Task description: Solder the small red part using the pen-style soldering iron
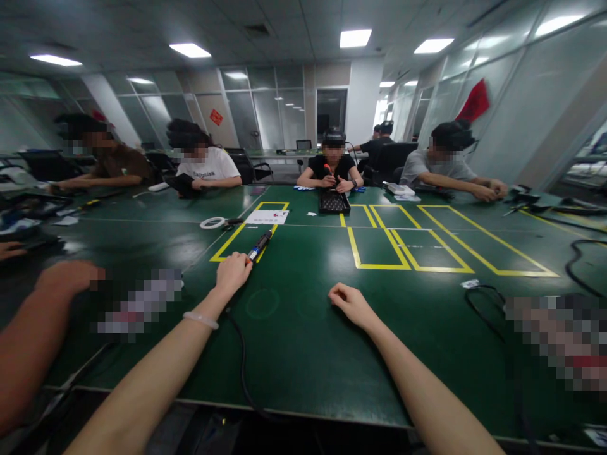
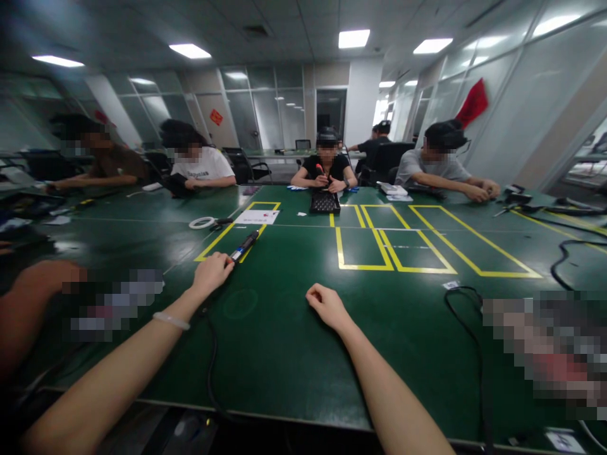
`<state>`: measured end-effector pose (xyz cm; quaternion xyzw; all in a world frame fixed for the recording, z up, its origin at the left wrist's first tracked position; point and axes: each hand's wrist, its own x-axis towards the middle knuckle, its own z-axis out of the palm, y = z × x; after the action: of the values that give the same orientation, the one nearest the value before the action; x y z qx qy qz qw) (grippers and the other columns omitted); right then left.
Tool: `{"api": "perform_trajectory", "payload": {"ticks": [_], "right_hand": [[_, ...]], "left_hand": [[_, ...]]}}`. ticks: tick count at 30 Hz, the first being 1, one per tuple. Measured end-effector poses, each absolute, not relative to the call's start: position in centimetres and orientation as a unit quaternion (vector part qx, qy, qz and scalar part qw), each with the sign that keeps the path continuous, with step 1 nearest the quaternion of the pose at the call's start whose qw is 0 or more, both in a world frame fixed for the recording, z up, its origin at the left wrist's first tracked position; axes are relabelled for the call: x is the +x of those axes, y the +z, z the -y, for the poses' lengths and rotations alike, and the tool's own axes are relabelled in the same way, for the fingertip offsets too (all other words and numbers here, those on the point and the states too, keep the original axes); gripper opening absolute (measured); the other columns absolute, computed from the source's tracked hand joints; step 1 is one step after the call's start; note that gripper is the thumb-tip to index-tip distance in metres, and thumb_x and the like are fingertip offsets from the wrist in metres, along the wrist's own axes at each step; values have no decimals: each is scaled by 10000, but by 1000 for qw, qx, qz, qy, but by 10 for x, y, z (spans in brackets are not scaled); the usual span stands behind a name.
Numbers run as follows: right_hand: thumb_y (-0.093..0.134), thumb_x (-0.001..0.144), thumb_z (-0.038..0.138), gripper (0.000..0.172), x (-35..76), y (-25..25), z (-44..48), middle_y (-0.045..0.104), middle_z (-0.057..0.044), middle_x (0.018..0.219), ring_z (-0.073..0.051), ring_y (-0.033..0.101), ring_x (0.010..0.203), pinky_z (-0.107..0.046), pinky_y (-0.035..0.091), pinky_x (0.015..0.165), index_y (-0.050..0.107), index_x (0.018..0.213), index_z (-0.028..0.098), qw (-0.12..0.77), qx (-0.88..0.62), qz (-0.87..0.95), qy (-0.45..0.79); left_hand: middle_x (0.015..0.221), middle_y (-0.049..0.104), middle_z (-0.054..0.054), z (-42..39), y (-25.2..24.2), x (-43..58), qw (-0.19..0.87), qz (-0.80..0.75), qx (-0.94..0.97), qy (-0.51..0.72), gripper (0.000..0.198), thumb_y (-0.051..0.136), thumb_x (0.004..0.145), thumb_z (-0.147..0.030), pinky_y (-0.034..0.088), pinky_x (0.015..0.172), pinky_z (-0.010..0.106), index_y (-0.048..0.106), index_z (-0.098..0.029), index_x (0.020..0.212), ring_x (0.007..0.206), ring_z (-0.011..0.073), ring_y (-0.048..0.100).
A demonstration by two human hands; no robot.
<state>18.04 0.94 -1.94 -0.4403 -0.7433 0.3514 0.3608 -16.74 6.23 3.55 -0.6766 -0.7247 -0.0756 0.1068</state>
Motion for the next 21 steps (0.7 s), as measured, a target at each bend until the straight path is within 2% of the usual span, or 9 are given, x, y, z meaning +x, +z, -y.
{"api": "perform_trajectory", "payload": {"ticks": [4, 8, 12, 15, 21], "right_hand": [[537, 839, 295, 147, 181, -18, -8, 604, -1, 694, -139, 541, 648, -237, 387, 608, 612, 823, 169, 363, -429, 737, 375], [562, 826, 316, 169, 177, -19, -8, 589, 1, 726, -124, 532, 661, -230, 397, 614, 596, 884, 160, 376, -390, 713, 446], [609, 797, 330, 290, 172, -18, -5, 574, 17, 759, -99, 504, 622, -217, 393, 591, 547, 1034, 175, 401, -338, 683, 508], [630, 790, 351, 367, 170, -13, -2, 594, 5, 804, -102, 520, 640, -220, 404, 599, 519, 1099, 186, 397, -310, 681, 531], [629, 808, 393, 290, 169, -12, 0, 627, -20, 808, -123, 571, 695, -240, 434, 642, 547, 967, 165, 392, -289, 685, 542]], "left_hand": [[961, 609, 82, -57, 38, -140, 8, 693, -693, -197, 337, 356, 896, -412, 423, 785, 335, 558, -182, 1036, 880, 224, 578], [842, 615, 40, -41, 33, -84, -273, 545, -724, -321, 374, 369, 895, -421, 454, 728, 286, 578, -159, 1061, 746, 148, 579], [768, 563, 6, -21, 26, -37, -451, 443, -693, -346, 483, 430, 870, -449, 432, 647, 254, 497, -145, 1238, 673, 111, 523], [708, 530, -19, -8, 21, -23, -519, 405, -680, -322, 548, 444, 874, -454, 394, 604, 234, 409, -144, 1324, 633, 97, 487], [687, 512, -30, 2, 14, -21, -552, 389, -679, -288, 588, 448, 878, -484, 339, 558, 216, 371, -158, 1362, 586, 82, 446]]}}
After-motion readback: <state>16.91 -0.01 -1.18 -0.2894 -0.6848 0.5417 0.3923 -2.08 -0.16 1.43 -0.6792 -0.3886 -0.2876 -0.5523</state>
